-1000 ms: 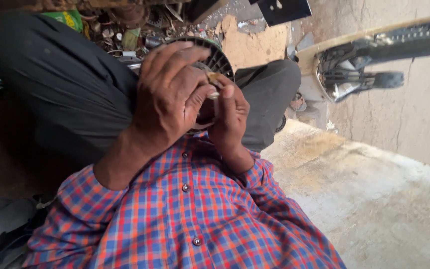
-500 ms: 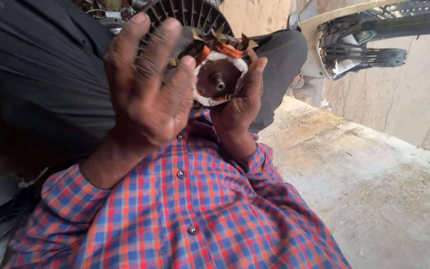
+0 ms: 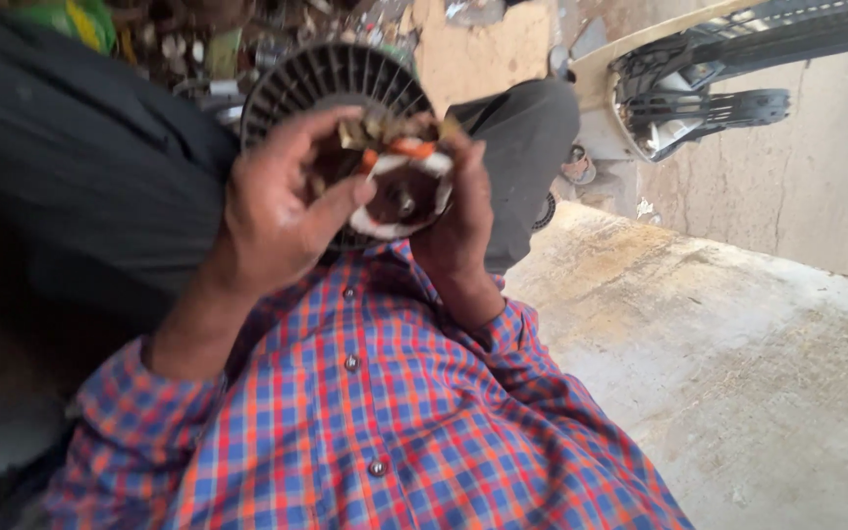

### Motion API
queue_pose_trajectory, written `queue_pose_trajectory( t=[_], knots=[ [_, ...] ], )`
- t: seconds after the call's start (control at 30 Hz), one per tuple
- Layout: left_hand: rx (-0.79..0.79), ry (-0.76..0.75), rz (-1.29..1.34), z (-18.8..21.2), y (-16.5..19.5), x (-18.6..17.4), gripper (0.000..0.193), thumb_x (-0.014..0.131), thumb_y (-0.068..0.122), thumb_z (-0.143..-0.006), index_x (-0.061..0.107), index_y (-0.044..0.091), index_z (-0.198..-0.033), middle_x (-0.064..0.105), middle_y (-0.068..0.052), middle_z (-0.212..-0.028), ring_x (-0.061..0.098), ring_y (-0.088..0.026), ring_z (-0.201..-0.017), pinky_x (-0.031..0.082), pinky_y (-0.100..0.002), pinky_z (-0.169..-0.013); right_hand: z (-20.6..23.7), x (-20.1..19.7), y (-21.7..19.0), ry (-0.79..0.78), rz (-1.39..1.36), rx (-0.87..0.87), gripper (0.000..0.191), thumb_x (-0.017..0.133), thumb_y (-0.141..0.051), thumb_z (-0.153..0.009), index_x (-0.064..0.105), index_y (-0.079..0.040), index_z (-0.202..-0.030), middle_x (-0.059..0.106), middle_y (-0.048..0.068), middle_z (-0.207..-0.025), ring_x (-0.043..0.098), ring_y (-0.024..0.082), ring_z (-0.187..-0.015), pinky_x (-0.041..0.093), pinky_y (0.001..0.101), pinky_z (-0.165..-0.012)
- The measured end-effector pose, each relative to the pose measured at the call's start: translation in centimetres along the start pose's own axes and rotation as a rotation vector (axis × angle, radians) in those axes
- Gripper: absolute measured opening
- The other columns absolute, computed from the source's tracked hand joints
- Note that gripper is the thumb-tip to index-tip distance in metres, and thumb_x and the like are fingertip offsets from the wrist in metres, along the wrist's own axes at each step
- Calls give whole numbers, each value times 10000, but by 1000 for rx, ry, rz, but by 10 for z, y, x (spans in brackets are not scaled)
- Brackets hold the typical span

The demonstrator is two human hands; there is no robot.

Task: The person sits on the floor and works on a motor stator, inserting small rectangular pieces into slots and trimming them with scissors. The person repeatedly adjusts the pieces and uses the scissors to cut them to fit.

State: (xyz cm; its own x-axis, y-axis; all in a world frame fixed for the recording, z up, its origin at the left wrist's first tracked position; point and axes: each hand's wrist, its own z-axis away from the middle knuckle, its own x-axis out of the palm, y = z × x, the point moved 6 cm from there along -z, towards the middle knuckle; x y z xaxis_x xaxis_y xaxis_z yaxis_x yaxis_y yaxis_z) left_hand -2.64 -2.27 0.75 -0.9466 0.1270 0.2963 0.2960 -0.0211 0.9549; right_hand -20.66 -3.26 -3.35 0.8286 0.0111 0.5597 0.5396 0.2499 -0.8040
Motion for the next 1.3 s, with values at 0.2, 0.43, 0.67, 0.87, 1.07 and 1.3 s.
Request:
queue_pose_trajectory(
  t=[0.2,0.43,0.67,0.87,1.07,1.3],
  knots=[
    [26,38,28,14,-13,-11,565,666,-78,-986,447,-58,-1507,633,-172,-1369,641,-186,-1243,542,-304,-1080,-21,8,-17,-139,597,-101,444,843,-247,-859,701,5,-1196,740,67,-1089,667,157,-1079,367,328,-1226],
    [60,177,-148,11,-50,-37,630,677,-85,-957,432,-79,-1538,596,-204,-1425,635,-248,-1281,538,-365,-1114,-56,30,-3,-414,653,-205,388,903,-205,-829,711,-91,-1146,696,16,-1025,666,121,-980,539,264,-887],
    [81,63,-88,16,-58,-55,536,692,-20,-1004,424,-84,-1463,574,-205,-1365,619,-254,-1266,534,-352,-1156,-52,37,4,-453,600,-313,344,877,-222,-835,708,-98,-1108,693,24,-1029,678,123,-981,563,268,-866],
    [479,-170,-799,-25,5,-34,364,785,55,-816,605,-19,-1124,634,-228,-1152,659,-350,-1099,553,-419,-1026,-56,46,3,-474,763,-452,394,857,-303,-808,715,-107,-1119,688,18,-1013,665,140,-973,543,291,-877],
    [543,-48,-952,-30,34,-10,175,808,60,-835,737,55,-994,740,-114,-1071,720,-304,-1016,562,-393,-916,-57,38,6,-432,722,-368,461,845,-311,-830,705,-82,-1205,689,49,-1048,667,169,-1011,543,308,-898],
    [482,-107,-934,-36,42,5,222,806,63,-743,757,30,-957,727,-125,-1026,702,-306,-962,569,-407,-835,-57,34,4,-386,558,-271,440,884,-278,-814,691,-65,-1147,646,17,-1080,624,119,-1024,517,294,-897]
  ],
)
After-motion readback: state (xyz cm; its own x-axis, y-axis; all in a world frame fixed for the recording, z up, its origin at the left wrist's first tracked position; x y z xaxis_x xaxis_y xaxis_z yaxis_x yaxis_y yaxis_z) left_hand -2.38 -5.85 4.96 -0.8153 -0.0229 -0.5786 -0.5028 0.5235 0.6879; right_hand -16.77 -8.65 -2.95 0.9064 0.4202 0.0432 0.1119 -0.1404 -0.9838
